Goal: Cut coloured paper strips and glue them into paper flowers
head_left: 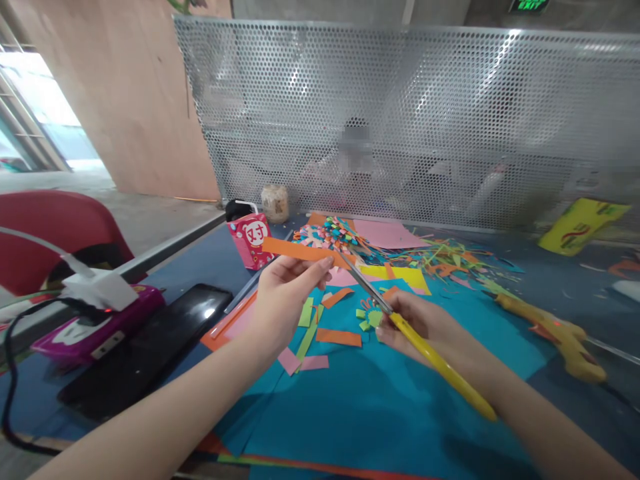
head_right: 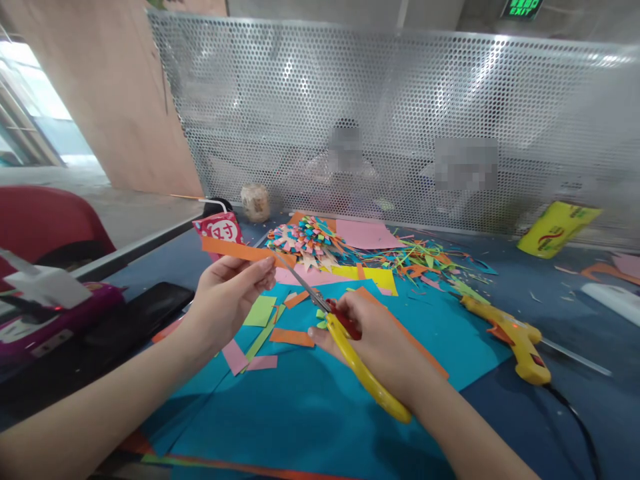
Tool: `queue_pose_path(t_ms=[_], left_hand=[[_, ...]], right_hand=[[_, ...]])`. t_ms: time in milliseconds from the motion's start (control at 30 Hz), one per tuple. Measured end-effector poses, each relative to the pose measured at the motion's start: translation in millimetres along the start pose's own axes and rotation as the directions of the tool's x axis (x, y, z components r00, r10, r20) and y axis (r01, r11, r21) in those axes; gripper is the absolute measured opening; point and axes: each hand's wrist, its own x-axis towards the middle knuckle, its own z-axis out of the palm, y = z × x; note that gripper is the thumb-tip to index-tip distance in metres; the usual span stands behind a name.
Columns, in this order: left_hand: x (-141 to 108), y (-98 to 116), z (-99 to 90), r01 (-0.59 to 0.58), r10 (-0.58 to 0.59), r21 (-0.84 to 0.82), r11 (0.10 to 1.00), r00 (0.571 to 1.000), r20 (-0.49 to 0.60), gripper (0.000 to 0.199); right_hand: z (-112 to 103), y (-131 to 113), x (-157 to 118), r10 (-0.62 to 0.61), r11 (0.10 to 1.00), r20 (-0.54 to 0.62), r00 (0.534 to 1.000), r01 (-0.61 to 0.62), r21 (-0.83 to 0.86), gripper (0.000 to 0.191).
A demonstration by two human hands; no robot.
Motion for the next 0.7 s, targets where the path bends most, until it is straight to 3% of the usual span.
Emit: queue_pose_path(t_ms=[700], left_hand=[[0.0,-1.3,-2.6,-0.015,0.015,0.023,1.000,1.000,0.000,0.011]], right_hand=[[-3.7,-11.4,-4.6,0.028,1.000,0.034,0.999,-0.027,-0.015,0.028]])
